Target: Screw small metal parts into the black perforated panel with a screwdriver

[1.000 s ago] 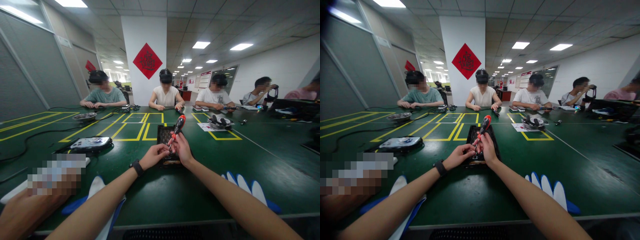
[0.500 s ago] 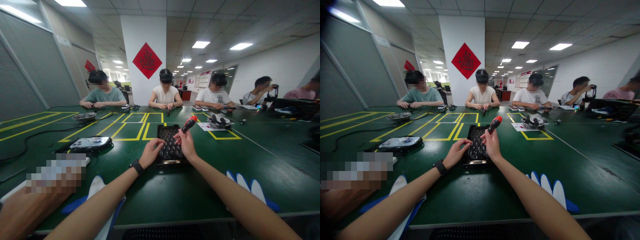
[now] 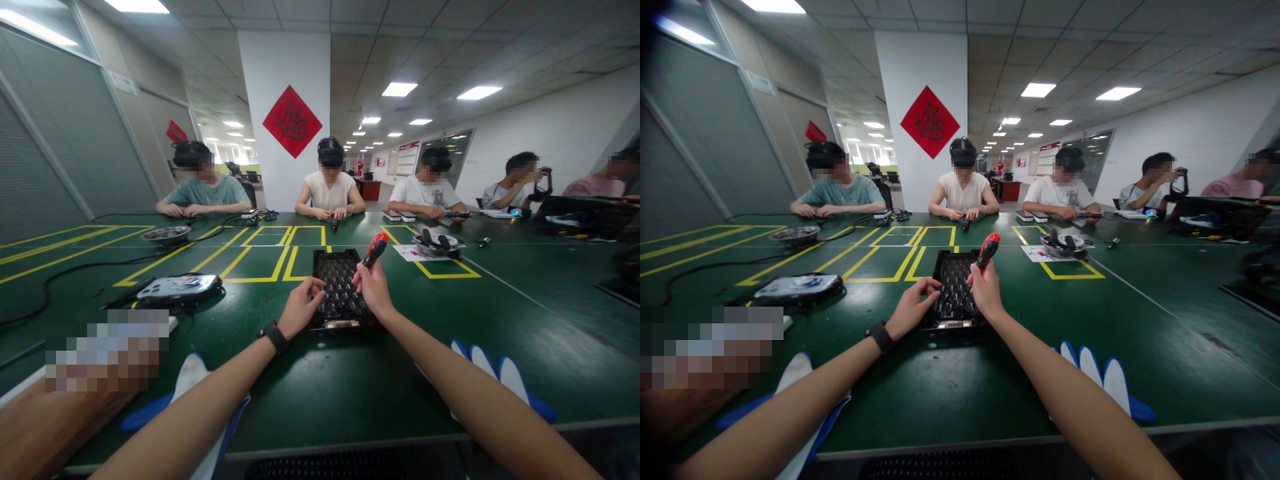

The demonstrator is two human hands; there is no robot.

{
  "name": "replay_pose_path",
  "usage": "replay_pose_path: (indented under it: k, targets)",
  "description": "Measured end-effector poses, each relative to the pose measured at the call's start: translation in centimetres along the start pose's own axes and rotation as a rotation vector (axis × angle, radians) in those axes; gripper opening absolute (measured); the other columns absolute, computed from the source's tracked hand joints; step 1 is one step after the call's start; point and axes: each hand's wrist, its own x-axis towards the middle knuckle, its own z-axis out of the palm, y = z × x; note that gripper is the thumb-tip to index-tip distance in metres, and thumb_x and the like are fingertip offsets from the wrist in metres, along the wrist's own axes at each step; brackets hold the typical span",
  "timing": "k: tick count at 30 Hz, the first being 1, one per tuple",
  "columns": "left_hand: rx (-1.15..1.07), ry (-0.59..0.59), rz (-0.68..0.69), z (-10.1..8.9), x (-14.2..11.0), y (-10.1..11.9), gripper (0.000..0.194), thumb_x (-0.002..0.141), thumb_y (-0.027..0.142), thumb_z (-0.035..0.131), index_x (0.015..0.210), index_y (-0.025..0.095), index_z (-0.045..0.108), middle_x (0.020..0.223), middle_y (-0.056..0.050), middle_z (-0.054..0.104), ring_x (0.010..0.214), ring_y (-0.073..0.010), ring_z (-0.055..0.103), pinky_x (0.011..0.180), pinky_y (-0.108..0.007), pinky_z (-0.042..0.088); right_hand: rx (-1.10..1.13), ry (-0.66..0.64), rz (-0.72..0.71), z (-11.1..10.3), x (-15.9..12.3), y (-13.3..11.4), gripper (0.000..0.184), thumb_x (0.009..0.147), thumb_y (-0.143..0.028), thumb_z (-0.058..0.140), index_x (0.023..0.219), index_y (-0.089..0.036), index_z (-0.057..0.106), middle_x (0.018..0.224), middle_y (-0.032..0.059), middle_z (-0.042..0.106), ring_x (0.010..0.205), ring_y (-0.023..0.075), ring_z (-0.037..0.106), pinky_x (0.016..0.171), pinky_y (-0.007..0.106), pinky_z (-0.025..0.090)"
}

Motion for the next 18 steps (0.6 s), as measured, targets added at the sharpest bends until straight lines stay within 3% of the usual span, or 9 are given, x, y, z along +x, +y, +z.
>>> replay_pose_path:
  k: [7, 18]
  targets:
    - [-0.007, -0.006, 0.008, 0.1, 0.0, -0.4, 0.021, 0.082, 0.027, 0.045, 0.098, 0.018, 0.054, 0.073, 0.001, 0.055, 0.071, -0.0113, 0.052, 0.071, -0.023, 0.041, 0.039, -0.055, 0.024, 0.1, 0.1, 0.1, 0.020, 0.081, -0.039, 0.044, 0.088, -0.020, 0.043, 0.056, -0.0062, 0.055, 0.036, 0.0066, 0.045, 0.039, 0.019, 0.037]
    - [0.092, -0.063, 0.070, -0.1, 0.2, -0.6, 0.024, 0.077, 0.030, 0.055, 0.098, 0.020, 0.061, 0.082, -0.003, 0.061, 0.080, -0.0154, 0.055, 0.078, -0.029, 0.041, 0.268, 0.012, 0.027, 0.5, 0.0, -0.9, 0.019, 0.082, -0.039, 0.045, 0.087, -0.021, 0.042, 0.060, -0.0055, 0.056, 0.040, 0.0060, 0.046, 0.041, 0.017, 0.038]
